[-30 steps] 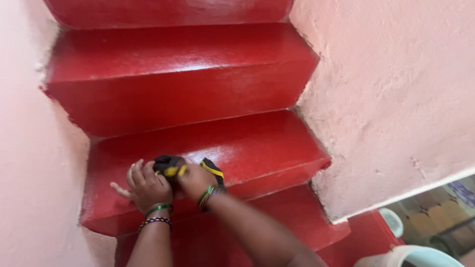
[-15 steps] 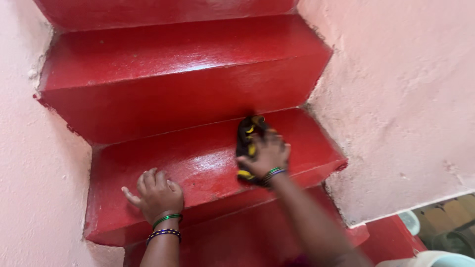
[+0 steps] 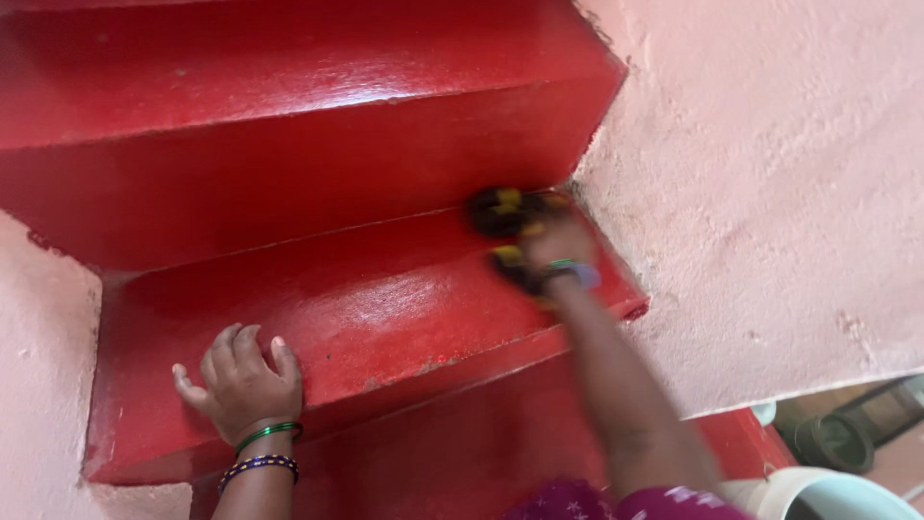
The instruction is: The person wipes the red steps of a staircase with a cloth, periodically dipping the cloth into a bucket of water and wringing it out by hand.
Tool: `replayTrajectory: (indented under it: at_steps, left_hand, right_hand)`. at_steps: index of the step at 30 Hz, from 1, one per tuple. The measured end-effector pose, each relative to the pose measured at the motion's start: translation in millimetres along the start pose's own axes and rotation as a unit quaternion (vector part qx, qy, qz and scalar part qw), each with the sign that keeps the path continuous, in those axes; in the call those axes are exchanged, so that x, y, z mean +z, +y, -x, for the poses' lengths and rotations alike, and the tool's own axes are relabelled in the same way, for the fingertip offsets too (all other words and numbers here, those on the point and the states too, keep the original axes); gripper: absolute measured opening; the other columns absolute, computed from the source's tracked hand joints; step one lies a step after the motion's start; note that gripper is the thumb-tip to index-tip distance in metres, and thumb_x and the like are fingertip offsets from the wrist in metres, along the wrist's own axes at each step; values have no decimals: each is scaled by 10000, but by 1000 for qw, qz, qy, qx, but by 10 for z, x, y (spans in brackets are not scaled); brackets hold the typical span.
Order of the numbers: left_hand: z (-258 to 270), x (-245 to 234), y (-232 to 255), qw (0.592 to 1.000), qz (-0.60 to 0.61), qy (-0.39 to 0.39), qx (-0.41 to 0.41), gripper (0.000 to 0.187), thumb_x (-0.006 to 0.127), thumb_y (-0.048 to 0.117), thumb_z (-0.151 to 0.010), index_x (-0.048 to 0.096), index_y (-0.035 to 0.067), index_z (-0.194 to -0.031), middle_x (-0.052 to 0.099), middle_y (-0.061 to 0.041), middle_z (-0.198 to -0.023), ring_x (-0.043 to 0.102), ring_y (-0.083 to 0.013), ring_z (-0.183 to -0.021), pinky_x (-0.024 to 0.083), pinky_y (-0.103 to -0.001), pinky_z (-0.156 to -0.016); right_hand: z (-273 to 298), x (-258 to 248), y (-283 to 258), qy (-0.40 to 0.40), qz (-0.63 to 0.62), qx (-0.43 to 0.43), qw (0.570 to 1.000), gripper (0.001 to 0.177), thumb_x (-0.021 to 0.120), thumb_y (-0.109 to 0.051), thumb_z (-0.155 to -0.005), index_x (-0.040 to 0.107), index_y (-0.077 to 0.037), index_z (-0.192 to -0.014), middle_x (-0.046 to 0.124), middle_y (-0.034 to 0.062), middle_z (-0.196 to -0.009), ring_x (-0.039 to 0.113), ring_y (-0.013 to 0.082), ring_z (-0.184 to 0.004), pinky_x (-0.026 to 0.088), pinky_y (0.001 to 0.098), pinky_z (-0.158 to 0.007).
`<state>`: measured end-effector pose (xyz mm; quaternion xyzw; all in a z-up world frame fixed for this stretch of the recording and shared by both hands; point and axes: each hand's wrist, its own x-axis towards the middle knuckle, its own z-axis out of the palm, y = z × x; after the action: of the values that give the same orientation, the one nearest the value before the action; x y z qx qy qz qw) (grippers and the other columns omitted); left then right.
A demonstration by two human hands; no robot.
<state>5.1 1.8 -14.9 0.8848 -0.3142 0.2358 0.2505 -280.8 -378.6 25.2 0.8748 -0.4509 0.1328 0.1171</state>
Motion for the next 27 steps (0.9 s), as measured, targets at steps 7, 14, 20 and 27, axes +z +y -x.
replayTrajectory:
  at_steps: [7,14,20,27]
  left_hand:
    - [-25,-54,27,1000,-2,-4,2,333,635,386,-1000,689,131,-1207,642,-43,-1356,581,-238,-1333,214,-658,-1251]
    - [-41,-36,34,1000,-2,-7,9,305,603,387,-1027,694,147,-1191,658,-50,-1330,593,-238,-1322,218,-655,-1241]
    - [-67,-51,54,1000,4,-20,-8,308,582,366,-1027,700,160,-1223,666,-29,-1354,606,-220,-1285,220,-654,-1235]
    - [-103,-107,96,1000,-22,-11,-1,341,530,379,-987,699,161,-1187,679,-33,-1307,624,-193,-1225,226,-647,-1198]
  right_hand:
    - [792,-273,662,67,-79,-18,994,439,629,-293,-943,654,-135,-1351,609,147,-1422,523,385,-1308,422,462,-1101]
    - [1520,-668,-894,90,-115,40,988,432,768,-335,-727,738,-216,-1141,693,56,-1214,595,311,-1067,444,510,-903]
    - [1560,-795,-2474,95,-259,-42,960,229,690,-298,-828,756,-245,-1040,727,-8,-1152,630,295,-1076,446,512,-883]
    - [522,-345,-1736,-125,-730,135,658,278,569,-291,-980,726,-165,-1172,725,92,-1136,684,294,-1071,537,452,-927]
